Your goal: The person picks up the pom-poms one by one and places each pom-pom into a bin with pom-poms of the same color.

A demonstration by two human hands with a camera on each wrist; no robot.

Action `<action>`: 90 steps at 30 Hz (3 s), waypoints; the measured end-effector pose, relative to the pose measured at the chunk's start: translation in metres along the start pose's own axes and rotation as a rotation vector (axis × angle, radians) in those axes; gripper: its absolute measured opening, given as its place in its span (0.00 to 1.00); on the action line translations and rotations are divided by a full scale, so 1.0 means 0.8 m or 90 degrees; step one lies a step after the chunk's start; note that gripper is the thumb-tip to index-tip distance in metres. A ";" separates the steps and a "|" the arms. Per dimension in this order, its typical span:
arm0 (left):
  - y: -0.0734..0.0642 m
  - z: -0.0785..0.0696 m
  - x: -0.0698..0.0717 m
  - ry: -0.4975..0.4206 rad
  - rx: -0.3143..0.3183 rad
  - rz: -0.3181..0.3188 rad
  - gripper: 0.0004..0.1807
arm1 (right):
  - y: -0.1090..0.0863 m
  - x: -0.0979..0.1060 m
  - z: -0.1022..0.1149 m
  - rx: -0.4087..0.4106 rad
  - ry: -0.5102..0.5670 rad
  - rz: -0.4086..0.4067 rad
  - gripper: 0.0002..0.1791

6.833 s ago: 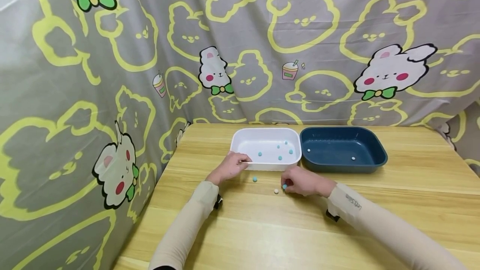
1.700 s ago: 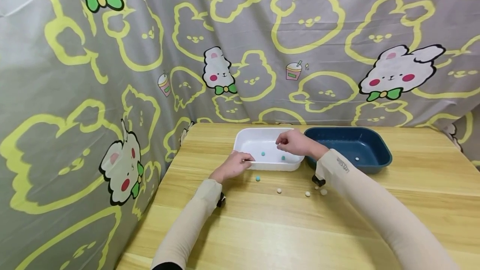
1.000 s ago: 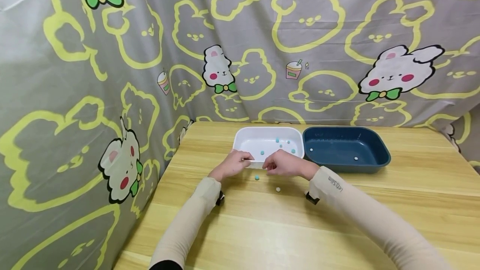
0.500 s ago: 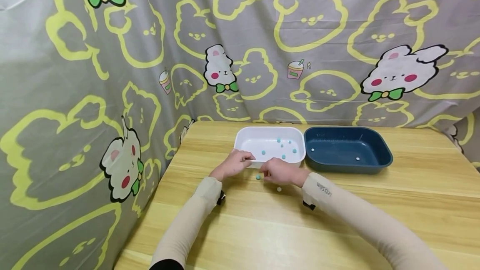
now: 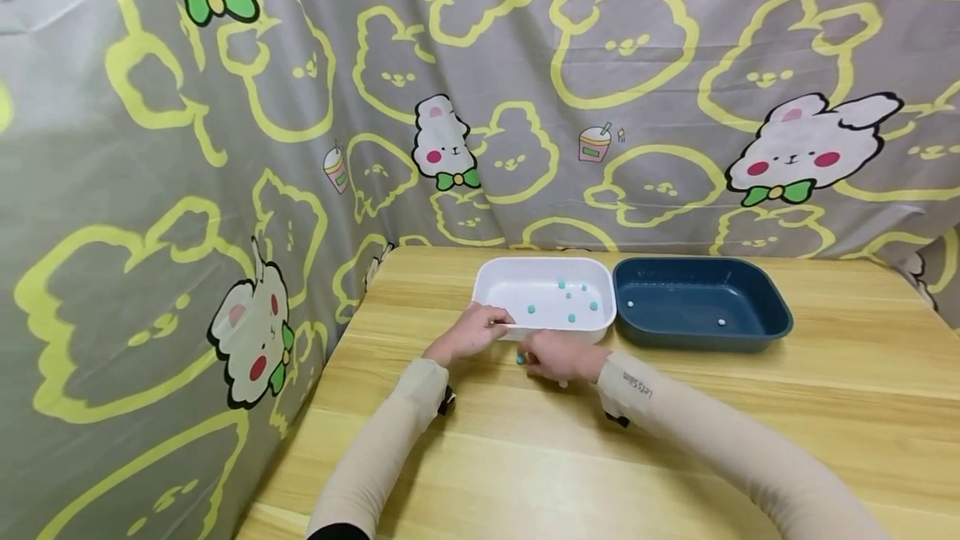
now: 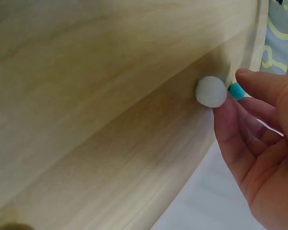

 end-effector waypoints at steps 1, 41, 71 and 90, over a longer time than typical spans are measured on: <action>0.000 0.000 0.000 0.001 -0.001 0.000 0.08 | 0.000 -0.001 0.000 -0.001 -0.001 0.003 0.03; 0.000 -0.003 0.000 0.004 -0.011 -0.012 0.08 | -0.023 0.036 0.009 0.046 0.098 -0.019 0.04; -0.006 -0.005 0.002 -0.020 0.011 0.002 0.08 | -0.068 0.102 -0.039 -0.059 0.123 -0.118 0.06; -0.007 -0.003 0.002 -0.008 0.000 0.003 0.08 | -0.059 0.118 -0.080 -0.155 0.135 -0.156 0.05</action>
Point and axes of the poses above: each hand's wrist, its own y-axis towards the middle knuckle, its own x-axis out of the back of the hand, z = x × y, the point moved 3 cm from there along y, towards the middle knuckle, and after that the axes turned 8 degrees about -z, right-handed, at the moved point
